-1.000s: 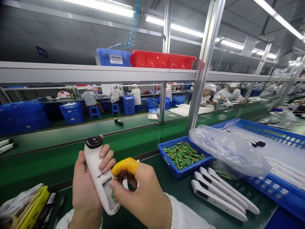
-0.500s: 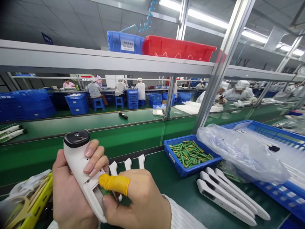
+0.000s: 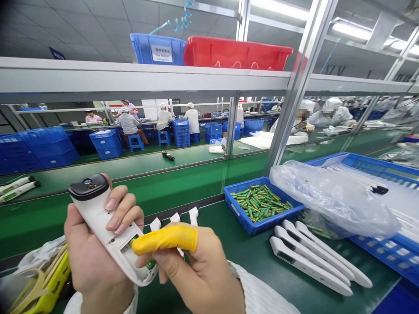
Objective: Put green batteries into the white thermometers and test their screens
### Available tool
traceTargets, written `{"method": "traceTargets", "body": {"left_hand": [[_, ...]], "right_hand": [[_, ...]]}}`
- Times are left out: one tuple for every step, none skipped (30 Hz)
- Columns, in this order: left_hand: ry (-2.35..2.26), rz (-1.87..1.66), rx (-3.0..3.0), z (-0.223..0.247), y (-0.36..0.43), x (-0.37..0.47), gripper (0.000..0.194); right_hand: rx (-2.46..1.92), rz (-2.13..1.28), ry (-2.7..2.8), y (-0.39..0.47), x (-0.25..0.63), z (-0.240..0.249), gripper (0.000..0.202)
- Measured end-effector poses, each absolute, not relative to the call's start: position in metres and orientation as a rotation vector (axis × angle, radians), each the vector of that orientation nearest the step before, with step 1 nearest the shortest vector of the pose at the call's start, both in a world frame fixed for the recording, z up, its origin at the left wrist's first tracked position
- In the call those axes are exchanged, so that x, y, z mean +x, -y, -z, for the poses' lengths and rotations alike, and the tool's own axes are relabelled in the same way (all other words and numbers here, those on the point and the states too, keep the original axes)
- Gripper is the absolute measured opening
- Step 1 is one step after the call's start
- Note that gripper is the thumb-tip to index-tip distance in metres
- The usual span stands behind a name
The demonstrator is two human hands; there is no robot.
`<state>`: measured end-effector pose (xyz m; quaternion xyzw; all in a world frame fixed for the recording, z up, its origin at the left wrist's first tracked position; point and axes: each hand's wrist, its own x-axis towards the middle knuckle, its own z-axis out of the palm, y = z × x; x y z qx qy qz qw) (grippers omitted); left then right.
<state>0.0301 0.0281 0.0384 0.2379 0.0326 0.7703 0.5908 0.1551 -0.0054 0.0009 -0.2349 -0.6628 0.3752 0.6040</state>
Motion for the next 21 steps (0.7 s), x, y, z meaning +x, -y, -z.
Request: {"method": "traceTargets", "body": {"left_hand": [[-0.08, -1.806, 0.56, -0.039, -0.028, 0.03, 0.051], [-0.086, -1.819, 0.562, -0.039, -0.028, 0.03, 0.053], [-0.092, -1.828, 0.56, -0.039, -0.029, 0.029, 0.054], [-0.094, -1.837, 0.551, -0.039, -0.029, 0.029, 0.055], [-0.09, -1.839, 0.542, -0.039, -0.03, 0.027, 0.056], [-0.077, -1.832, 0.537, -0.039, -0.03, 0.026, 0.056], [-0.056, -1.817, 0.537, -0.039, -0.031, 0.025, 0.057], [-0.03, -1.799, 0.542, -0.038, -0.032, 0.023, 0.057], [-0.001, -1.784, 0.551, -0.038, -0.032, 0.022, 0.057], [0.025, -1.777, 0.573, -0.038, -0.033, 0.022, 0.056], [0.037, -1.786, 0.604, -0.037, -0.034, 0.021, 0.055], [0.035, -1.81, 0.646, -0.037, -0.035, 0.021, 0.052], [0.025, -1.832, 0.702, -0.036, -0.036, 0.022, 0.047], [0.014, -1.84, 0.76, -0.035, -0.037, 0.023, 0.042], [0.006, -1.832, 0.807, -0.035, -0.037, 0.024, 0.038], [0.002, -1.808, 0.833, -0.034, -0.038, 0.025, 0.036], [0.008, -1.775, 0.84, -0.033, -0.038, 0.027, 0.035], [0.02, -1.738, 0.834, -0.032, -0.038, 0.029, 0.035], [0.033, -1.706, 0.82, -0.031, -0.037, 0.031, 0.036], [0.043, -1.679, 0.809, -0.03, -0.036, 0.033, 0.038], [0.05, -1.655, 0.808, -0.029, -0.036, 0.036, 0.039]], "right_hand": [[-0.497, -0.949, 1.549, 0.004, 0.154, -0.001, 0.017], [-0.464, -0.999, 1.566, 0.002, 0.154, -0.002, 0.018], [-0.434, -1.021, 1.59, 0.0, 0.152, -0.003, 0.018], [-0.411, -1.025, 1.626, -0.002, 0.151, -0.004, 0.019], [-0.399, -1.011, 1.672, -0.004, 0.151, -0.006, 0.018], [-0.403, -0.972, 1.719, -0.005, 0.15, -0.007, 0.017], [-0.425, -0.912, 1.764, -0.007, 0.15, -0.009, 0.015], [-0.465, -0.849, 1.806, -0.007, 0.15, -0.01, 0.015], [-0.521, -0.801, 1.843, -0.007, 0.15, -0.009, 0.015], [-0.586, -0.781, 1.88, -0.007, 0.151, -0.008, 0.017], [-0.659, -0.786, 1.913, -0.007, 0.151, -0.006, 0.019], [-0.743, -0.811, 1.944, -0.006, 0.152, -0.003, 0.019], [-0.824, -0.84, 1.962, -0.005, 0.152, 0.0, 0.018], [-0.891, -0.874, 1.963, -0.005, 0.152, 0.004, 0.018], [-0.928, -0.927, 1.942, -0.005, 0.151, 0.008, 0.02], [-0.934, -1.01, 1.897, -0.005, 0.15, 0.01, 0.024], [-0.913, -1.118, 1.832, -0.006, 0.149, 0.012, 0.03], [-0.868, -1.236, 1.761, -0.008, 0.147, 0.012, 0.035], [-0.808, -1.349, 1.69, -0.009, 0.145, 0.011, 0.041], [-0.753, -1.435, 1.635, -0.011, 0.144, 0.009, 0.046], [-0.716, -1.473, 1.61, -0.012, 0.143, 0.005, 0.051]]}}
